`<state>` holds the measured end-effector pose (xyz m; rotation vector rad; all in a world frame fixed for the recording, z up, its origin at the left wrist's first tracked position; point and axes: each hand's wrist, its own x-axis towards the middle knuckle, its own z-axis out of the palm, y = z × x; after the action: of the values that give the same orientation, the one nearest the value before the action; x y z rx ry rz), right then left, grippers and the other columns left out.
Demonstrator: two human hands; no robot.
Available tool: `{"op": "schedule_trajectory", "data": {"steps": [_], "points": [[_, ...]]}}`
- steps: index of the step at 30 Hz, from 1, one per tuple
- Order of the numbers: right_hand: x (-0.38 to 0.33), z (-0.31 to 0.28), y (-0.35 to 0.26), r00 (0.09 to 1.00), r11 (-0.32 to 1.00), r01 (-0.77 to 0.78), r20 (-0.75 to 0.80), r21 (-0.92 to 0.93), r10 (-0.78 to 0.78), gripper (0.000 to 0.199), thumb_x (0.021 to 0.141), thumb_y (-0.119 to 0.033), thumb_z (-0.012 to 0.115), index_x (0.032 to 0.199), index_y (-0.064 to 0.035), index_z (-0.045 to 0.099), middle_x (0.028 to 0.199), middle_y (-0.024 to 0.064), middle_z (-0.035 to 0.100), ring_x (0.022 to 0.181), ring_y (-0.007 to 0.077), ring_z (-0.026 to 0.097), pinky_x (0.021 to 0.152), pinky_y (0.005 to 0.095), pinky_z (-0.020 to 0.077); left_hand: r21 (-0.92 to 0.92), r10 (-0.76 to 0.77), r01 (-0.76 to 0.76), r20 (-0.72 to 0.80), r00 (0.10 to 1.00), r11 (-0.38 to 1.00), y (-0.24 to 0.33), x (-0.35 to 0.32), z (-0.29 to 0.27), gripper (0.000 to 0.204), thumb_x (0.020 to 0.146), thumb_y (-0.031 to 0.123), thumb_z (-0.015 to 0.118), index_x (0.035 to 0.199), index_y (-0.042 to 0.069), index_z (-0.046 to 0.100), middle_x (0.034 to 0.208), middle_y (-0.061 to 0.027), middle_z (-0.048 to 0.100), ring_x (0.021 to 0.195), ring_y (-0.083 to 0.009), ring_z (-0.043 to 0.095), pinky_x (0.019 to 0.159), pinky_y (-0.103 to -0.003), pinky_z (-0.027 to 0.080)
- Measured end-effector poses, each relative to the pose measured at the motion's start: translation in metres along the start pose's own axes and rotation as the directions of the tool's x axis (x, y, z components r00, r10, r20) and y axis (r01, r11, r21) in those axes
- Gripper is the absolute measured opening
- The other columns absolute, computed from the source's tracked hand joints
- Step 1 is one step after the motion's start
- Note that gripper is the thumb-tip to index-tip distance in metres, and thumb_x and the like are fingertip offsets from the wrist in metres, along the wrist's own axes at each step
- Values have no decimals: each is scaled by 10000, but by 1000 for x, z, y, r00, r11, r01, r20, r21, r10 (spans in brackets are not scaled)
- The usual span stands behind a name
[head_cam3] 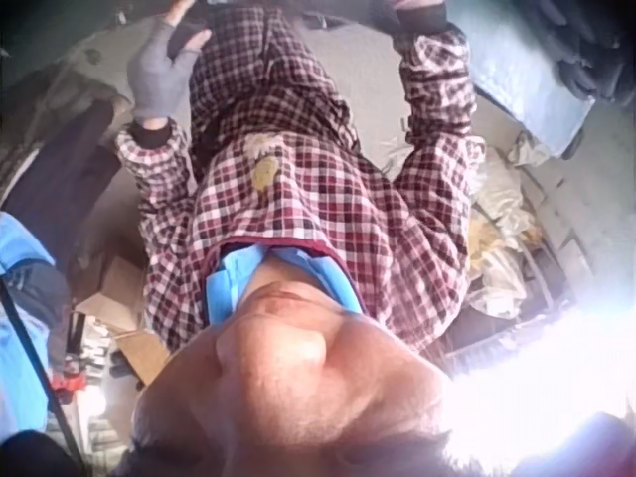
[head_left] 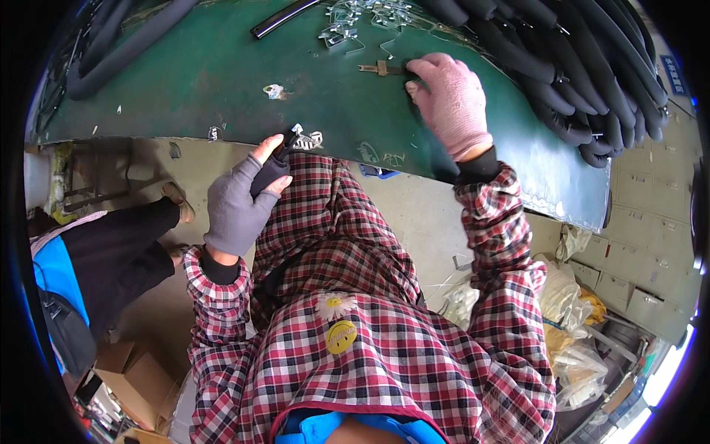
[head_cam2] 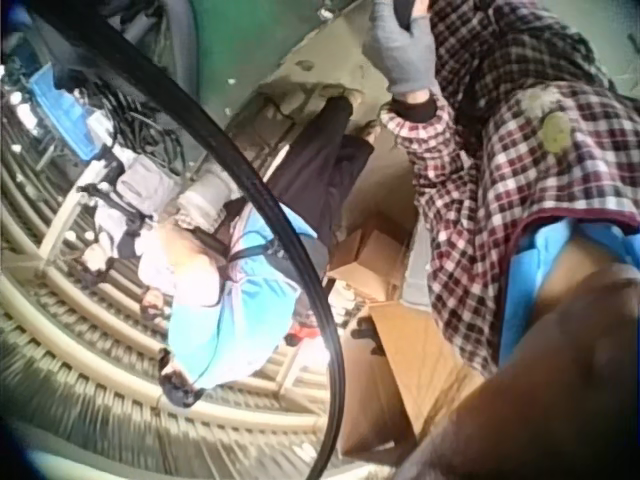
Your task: The person repeatedly picks up black foam tubes and small metal clips from a green workbench, inserts the clips into the tube ends, and places the assembled tubes back on the table. The process is repeated continuously throughout the clip.
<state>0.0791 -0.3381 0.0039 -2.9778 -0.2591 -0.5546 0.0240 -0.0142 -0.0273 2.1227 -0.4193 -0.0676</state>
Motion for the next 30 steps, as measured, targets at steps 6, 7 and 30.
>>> {"op": "schedule_trajectory", "data": {"steps": [6,7,30], "points": [[20,-26,7,876,981,100,452,168,-167,132,731,-102,732,851,-82,681,863,90,638,869,328,640,759,414,521,39,-37,35,67,997,999,1,2,-10,542,862,154,766,1383,186,620,1071,-124,729,891,-264,724,778,-350,564],[21,-33,3,836,978,101,517,183,-183,138,721,-99,730,848,-81,678,864,90,636,864,329,638,753,413,520,39,-34,32,67,997,999,1,2,-10,539,864,156,764,1382,187,621,1086,-127,728,896,-269,724,782,-351,565],[34,-19,-32,808,704,98,357,703,-469,146,842,-140,756,936,-29,741,806,88,673,700,232,655,660,312,522,-24,-92,99,191,977,995,14,8,-23,542,861,215,772,1382,186,625,968,-146,733,844,-296,726,750,-362,568]]}}
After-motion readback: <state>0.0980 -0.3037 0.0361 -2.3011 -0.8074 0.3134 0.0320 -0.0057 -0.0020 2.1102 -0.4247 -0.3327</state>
